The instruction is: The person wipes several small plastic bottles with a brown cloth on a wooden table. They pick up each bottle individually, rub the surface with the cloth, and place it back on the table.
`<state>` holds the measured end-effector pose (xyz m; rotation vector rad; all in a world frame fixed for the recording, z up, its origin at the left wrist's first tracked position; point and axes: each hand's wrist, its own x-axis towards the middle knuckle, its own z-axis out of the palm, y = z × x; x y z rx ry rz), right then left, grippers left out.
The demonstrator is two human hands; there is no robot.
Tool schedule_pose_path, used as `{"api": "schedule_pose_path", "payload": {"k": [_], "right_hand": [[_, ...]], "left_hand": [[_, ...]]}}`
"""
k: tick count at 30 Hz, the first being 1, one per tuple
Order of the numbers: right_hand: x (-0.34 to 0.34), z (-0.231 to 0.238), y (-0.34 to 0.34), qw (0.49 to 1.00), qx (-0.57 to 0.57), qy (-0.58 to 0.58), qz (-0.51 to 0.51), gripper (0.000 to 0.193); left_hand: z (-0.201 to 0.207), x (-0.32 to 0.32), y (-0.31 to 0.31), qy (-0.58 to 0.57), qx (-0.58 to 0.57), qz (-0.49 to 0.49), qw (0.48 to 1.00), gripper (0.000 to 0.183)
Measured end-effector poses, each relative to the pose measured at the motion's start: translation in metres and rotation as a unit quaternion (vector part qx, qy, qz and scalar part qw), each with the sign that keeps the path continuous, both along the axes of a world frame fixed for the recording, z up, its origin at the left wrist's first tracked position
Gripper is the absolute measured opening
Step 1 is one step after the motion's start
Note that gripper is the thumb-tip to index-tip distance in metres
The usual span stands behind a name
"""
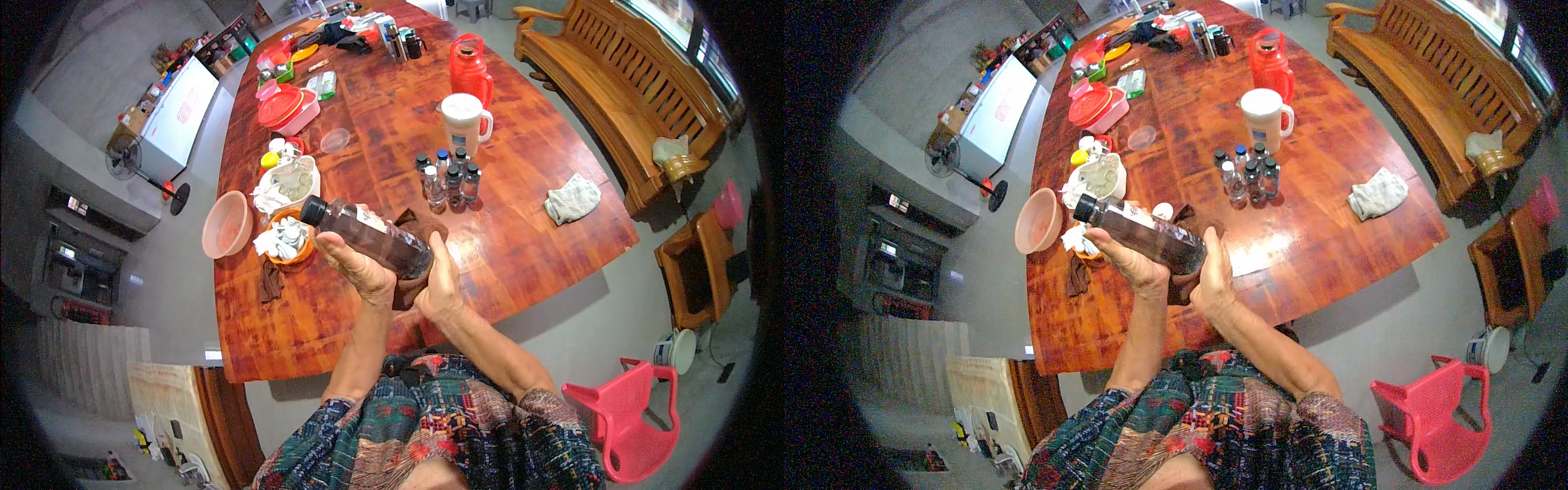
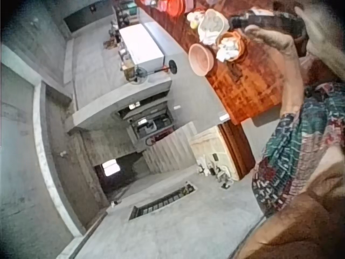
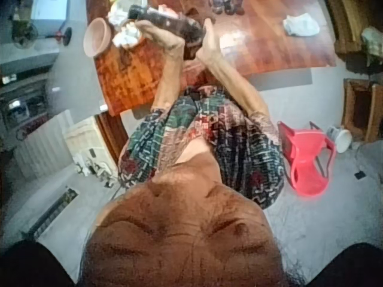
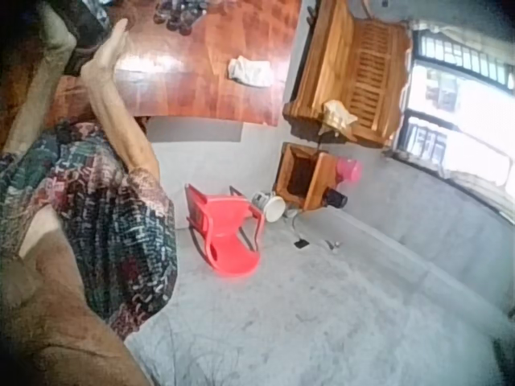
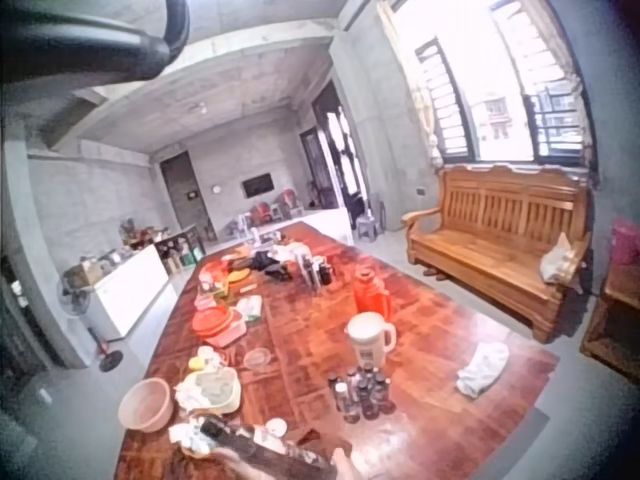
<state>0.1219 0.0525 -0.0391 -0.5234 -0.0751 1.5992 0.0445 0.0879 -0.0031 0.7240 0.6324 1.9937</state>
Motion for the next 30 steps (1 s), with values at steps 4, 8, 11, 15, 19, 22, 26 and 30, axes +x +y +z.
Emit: {"api": "schedule_pose_path", "payload": {"k": [4,8,11,15,19,22,26,30], "right_hand": [[-0.02,0.007,-0.031,0.978,0.088,-0.178,-0.056,0.046],[-0.016,-0.008,-0.035,0.752,0.137,-0.638,-0.09,0.046],[-0.008,-0.01,-0.029,0.61,0.222,-0.744,-0.159,0.042],[0.006,0.03,-0.017,0.544,0.361,-0.735,-0.186,0.037],[0.013,0.038,0.007,0.637,0.343,-0.676,-0.141,0.035],[0.027,0.041,0.017,0.795,0.276,-0.54,0.022,0.039],[0.036,0.014,0.013,0.877,0.238,-0.401,0.116,0.048],[0.034,-0.004,-0.012,0.913,0.187,-0.354,0.076,0.043]], "left_hand": [[-0.01,-0.009,0.019,0.074,0.001,0.14,0.987,0.057],[-0.016,-0.013,0.017,0.063,-0.007,0.125,0.99,0.053],[-0.037,-0.018,0.01,0.03,0.01,-0.001,0.999,0.052],[-0.02,-0.007,-0.017,0.077,-0.09,-0.094,0.989,0.054],[-0.025,0.003,-0.013,0.055,-0.062,-0.115,0.99,0.055],[-0.024,0.001,-0.012,0.038,-0.046,-0.096,0.994,0.053],[-0.027,-0.01,-0.004,0.047,-0.032,-0.106,0.993,0.054],[-0.009,-0.009,-0.005,0.038,-0.024,-0.187,0.981,0.056]]}}
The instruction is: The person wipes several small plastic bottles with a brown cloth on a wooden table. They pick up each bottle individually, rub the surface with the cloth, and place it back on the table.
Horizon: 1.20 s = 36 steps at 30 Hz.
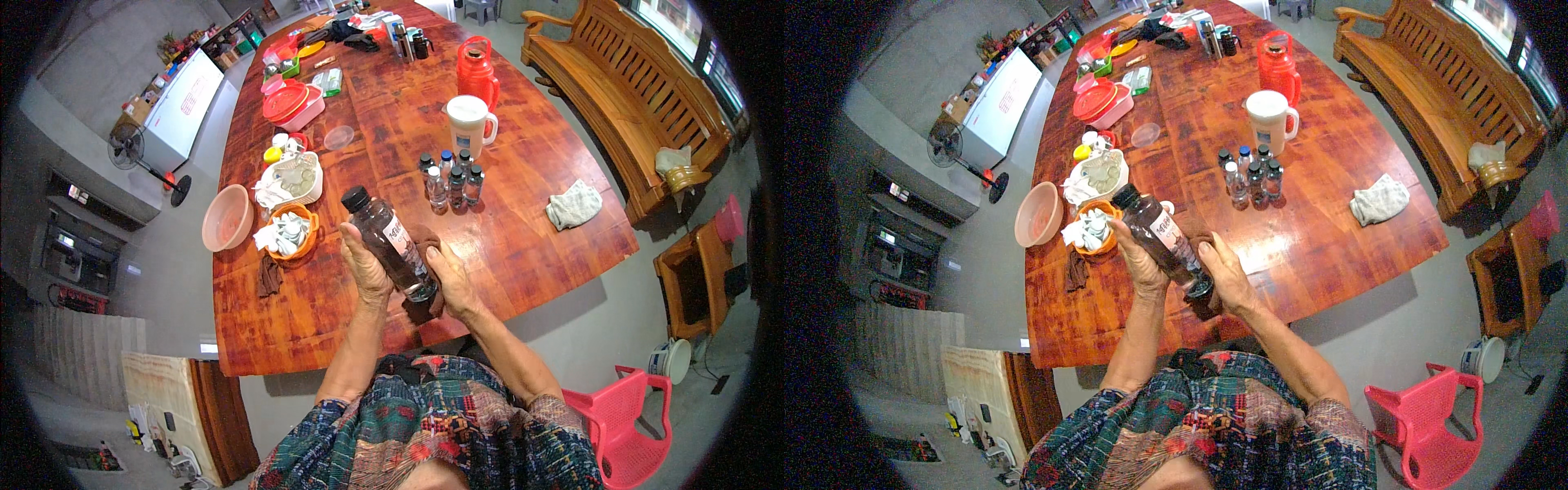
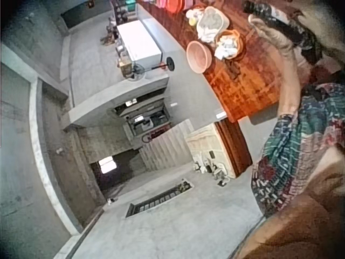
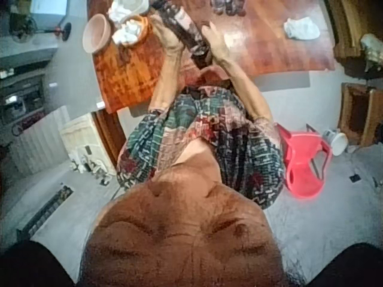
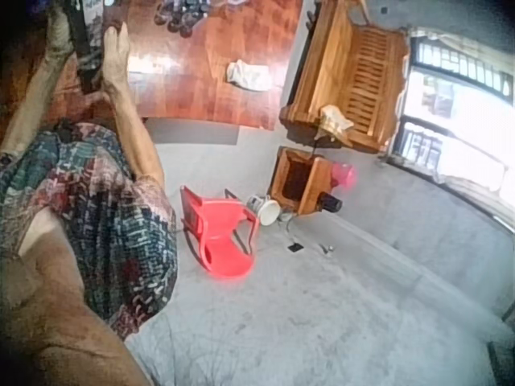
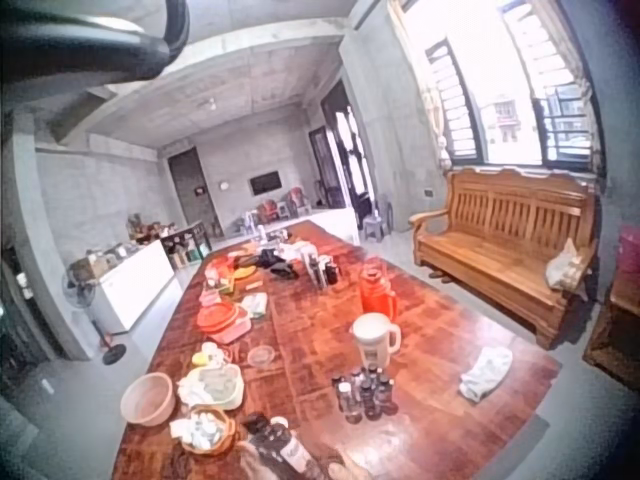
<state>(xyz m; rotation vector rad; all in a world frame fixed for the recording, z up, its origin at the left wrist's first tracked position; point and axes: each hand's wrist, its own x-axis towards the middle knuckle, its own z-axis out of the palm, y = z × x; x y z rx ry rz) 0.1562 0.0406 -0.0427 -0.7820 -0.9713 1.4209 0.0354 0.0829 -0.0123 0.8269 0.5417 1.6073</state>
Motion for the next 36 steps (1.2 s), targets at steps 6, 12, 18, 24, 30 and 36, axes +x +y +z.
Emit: {"api": "schedule_pose_path", "payload": {"k": [6,12,18,24,30,36], "right_hand": [[-0.015,-0.024,-0.008,0.934,0.121,-0.227,-0.249,0.028],[-0.01,-0.008,-0.014,0.848,0.244,-0.403,-0.241,0.024],[-0.009,0.026,0.003,0.803,0.286,-0.469,-0.232,0.025],[0.013,0.058,0.053,0.99,0.06,-0.091,0.094,0.031],[0.002,0.057,0.042,0.993,0.098,-0.036,-0.053,0.021],[-0.008,0.042,0.023,0.85,0.318,-0.299,-0.294,0.021]], "left_hand": [[0.0,0.019,-0.012,0.216,-0.118,0.117,0.962,0.042],[-0.022,0.01,-0.009,0.083,-0.116,0.104,0.984,0.048],[-0.026,-0.004,-0.011,0.101,-0.081,0.054,0.99,0.045],[-0.03,0.001,-0.021,0.094,-0.05,-0.052,0.993,0.073],[-0.018,0.002,-0.021,0.179,-0.003,-0.058,0.982,0.079],[-0.006,0.01,-0.023,0.225,0.0,0.021,0.974,0.068]]}}
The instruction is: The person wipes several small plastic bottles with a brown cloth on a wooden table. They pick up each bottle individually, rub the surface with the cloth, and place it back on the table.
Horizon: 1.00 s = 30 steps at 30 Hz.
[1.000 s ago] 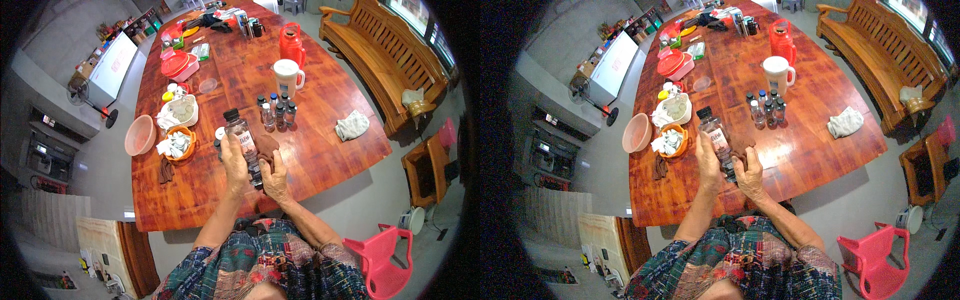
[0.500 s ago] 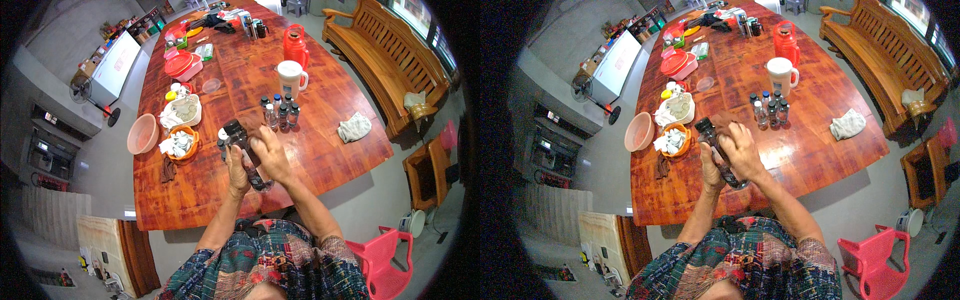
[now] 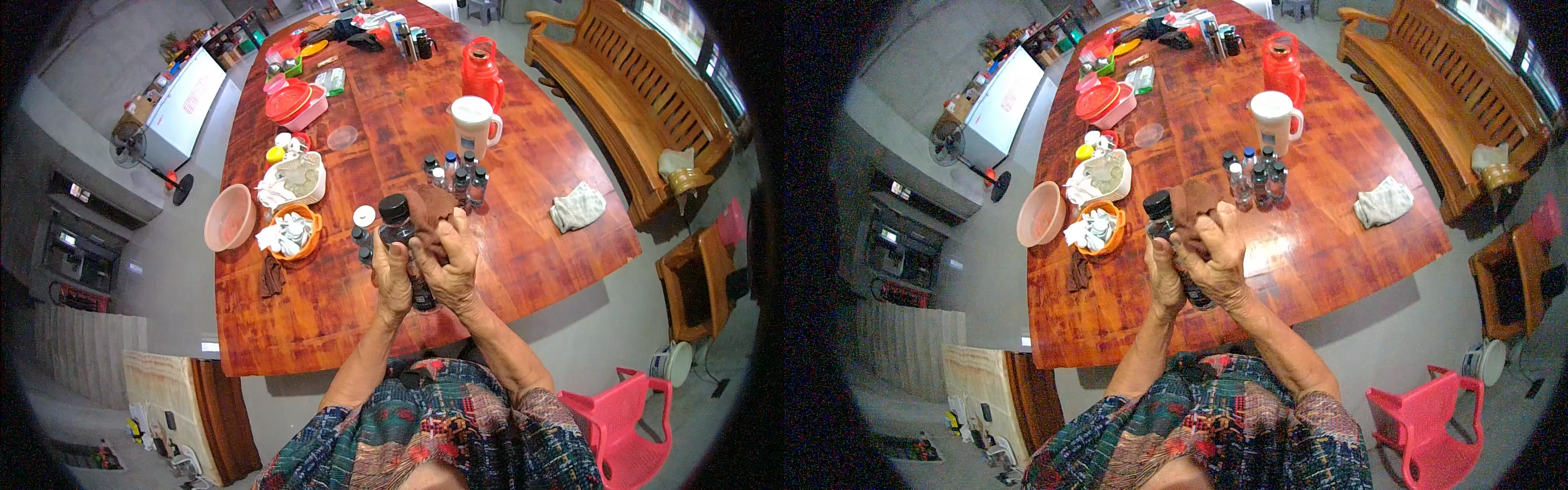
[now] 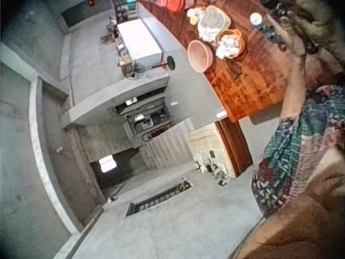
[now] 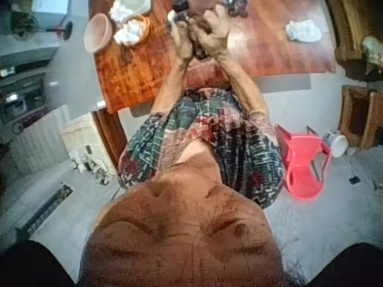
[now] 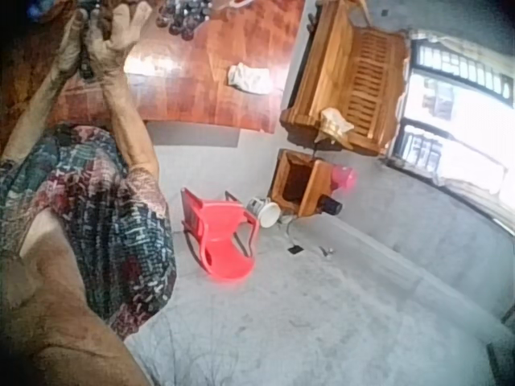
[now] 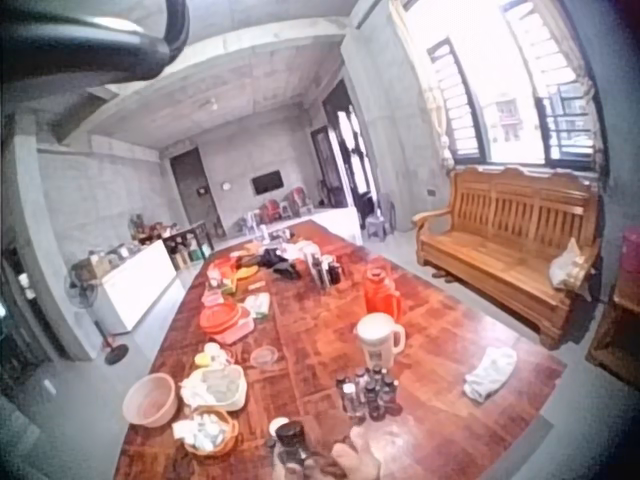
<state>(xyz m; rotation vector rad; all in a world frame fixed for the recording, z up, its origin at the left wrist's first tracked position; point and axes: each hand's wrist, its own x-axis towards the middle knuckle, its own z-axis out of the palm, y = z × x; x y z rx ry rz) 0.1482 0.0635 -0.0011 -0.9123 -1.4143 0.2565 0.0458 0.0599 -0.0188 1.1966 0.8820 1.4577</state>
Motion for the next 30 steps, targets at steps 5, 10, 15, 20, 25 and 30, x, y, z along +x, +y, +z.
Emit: {"api": "schedule_pose_path", "payload": {"k": [5,10,15,20,25,30], "right_hand": [[0.008,0.007,0.0,0.977,0.136,-0.158,0.042,0.034],[0.002,0.0,-0.002,0.99,-0.058,0.109,0.066,0.024],[0.016,0.017,0.004,0.897,-0.208,0.273,0.28,0.024],[0.032,0.03,0.008,0.799,-0.318,0.268,0.435,0.037],[0.029,0.039,0.01,0.765,-0.284,0.23,0.53,0.064],[0.019,0.048,0.005,0.673,-0.129,0.129,0.717,0.064]], "left_hand": [[-0.019,-0.007,0.008,0.107,0.072,0.031,0.991,0.069],[-0.012,-0.002,0.004,0.036,0.023,-0.003,0.999,0.086],[-0.018,-0.021,0.003,-0.035,-0.076,-0.122,0.989,0.091],[-0.023,-0.033,0.003,-0.176,-0.147,-0.314,0.921,0.092],[-0.046,-0.057,-0.003,-0.127,-0.165,-0.315,0.926,0.105],[-0.033,-0.056,-0.018,-0.115,-0.157,-0.347,0.917,0.106]]}}
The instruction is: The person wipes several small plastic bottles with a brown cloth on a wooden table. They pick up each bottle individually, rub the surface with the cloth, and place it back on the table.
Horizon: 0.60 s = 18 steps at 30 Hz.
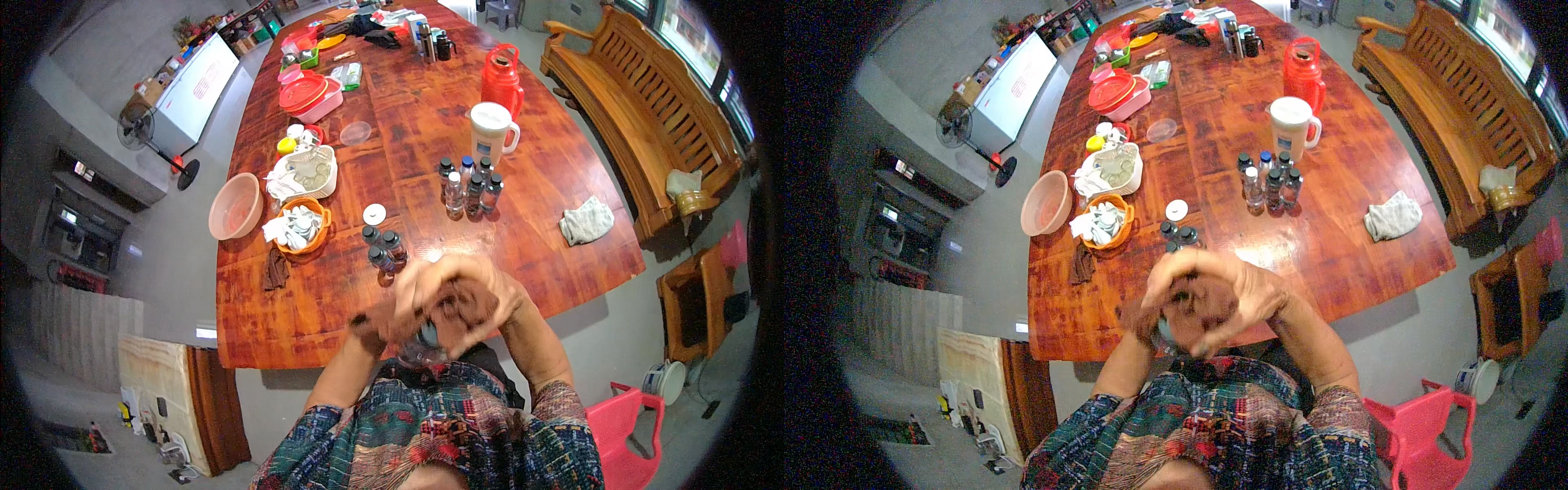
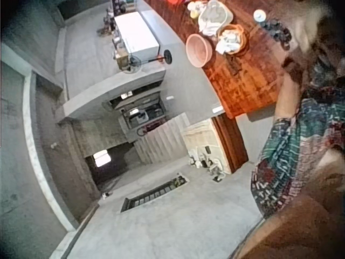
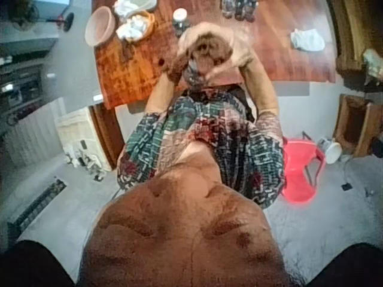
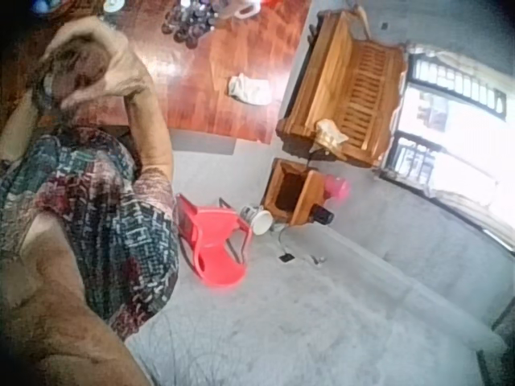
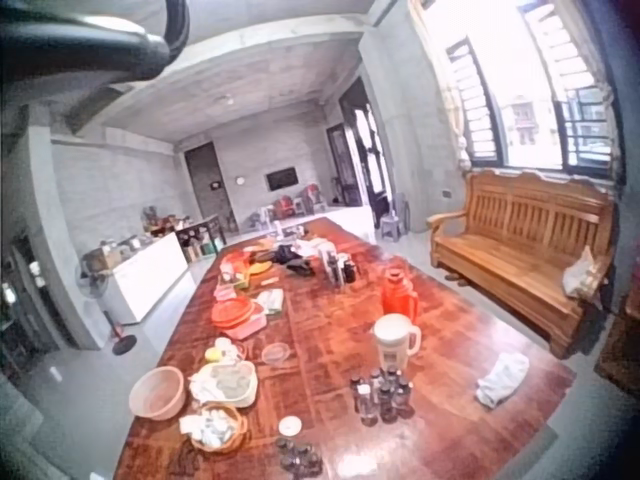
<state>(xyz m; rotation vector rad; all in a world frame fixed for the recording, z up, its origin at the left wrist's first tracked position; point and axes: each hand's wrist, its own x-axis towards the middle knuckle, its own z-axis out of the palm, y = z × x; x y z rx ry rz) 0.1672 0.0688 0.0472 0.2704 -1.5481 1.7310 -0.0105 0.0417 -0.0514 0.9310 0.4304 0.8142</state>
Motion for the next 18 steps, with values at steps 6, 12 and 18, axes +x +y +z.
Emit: {"api": "schedule_pose_path", "payload": {"k": [6,12,18], "right_hand": [[-0.011,0.047,-0.007,0.961,0.256,0.017,0.107,0.053],[0.011,0.024,-0.021,0.991,-0.026,-0.009,-0.13,0.056],[0.002,0.008,-0.029,0.877,-0.032,-0.038,-0.478,0.049]], "left_hand": [[0.019,0.003,-0.014,-0.005,0.028,0.0,1.0,0.107],[0.033,0.007,-0.011,0.004,0.058,0.039,0.998,0.109],[0.057,0.029,-0.003,0.046,0.09,0.215,0.971,0.103]]}}
